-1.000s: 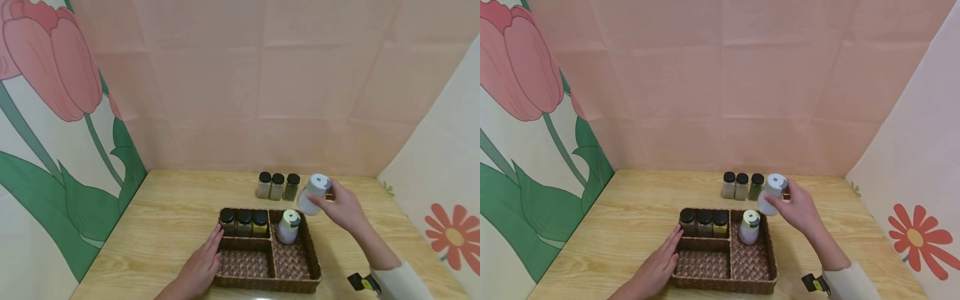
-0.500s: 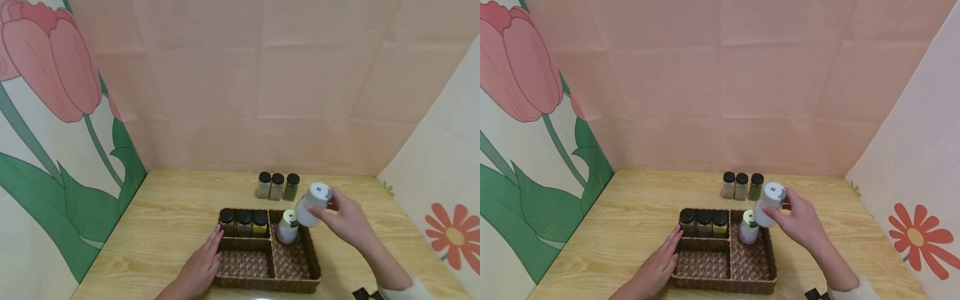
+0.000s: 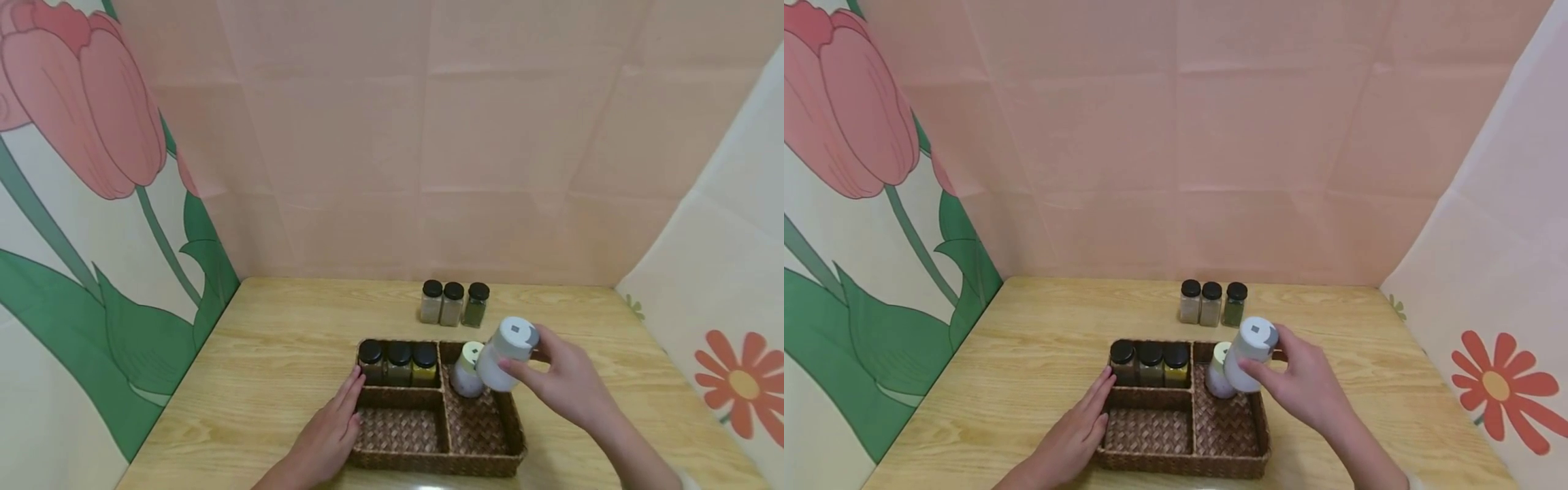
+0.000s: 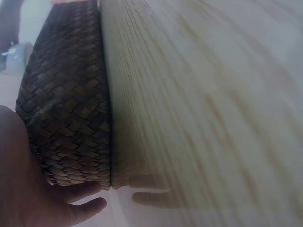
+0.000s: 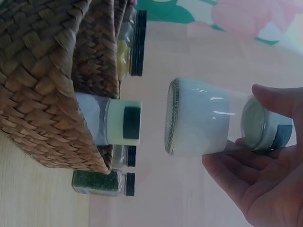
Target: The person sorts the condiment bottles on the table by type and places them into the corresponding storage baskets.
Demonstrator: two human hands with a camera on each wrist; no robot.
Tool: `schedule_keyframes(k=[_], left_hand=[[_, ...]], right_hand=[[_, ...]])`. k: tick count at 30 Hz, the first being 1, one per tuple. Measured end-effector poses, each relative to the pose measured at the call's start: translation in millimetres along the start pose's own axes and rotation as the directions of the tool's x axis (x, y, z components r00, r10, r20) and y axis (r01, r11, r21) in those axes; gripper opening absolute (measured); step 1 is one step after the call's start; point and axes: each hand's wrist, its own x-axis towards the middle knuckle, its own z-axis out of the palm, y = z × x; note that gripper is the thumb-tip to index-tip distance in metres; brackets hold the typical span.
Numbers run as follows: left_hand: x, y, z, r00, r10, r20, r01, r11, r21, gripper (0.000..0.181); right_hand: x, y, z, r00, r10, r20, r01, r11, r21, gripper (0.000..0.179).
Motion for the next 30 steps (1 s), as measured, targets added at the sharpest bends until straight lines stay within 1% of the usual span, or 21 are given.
schedule_keyframes(k=[6,13,22,30], left_hand=[[-0.5,-0.3,0.5,1.0,-0.01,0.008,0.01,1.0,-0.011,0.058],[0.1,-1.7,1.1,1.0,-0.008,0.012,0.008,1.0,-0.021,0.059],[0.8,-1.3,0.7,1.0,-0.009,0.026,0.01,0.999,-0.044,0.059],[0.0,-0.9,-0.5,1.0,0.007,0.023,-0.006,0.999,-0.038,0.059]], right_hand=[[-6.7,-4,4,1.0,0.003,0.017,-0.003,1.0,-0.01,0.059],[-12.2,-6,9,0.999,0.01,0.034,-0.01,1.0,-0.012,0.059],[-17.6,4,18,0.997,0.039,0.064,-0.037,0.999,-0.022,0.062],[-21.3,15,30,0.991,0.093,0.098,-0.093,0.996,-0.002,0.065]])
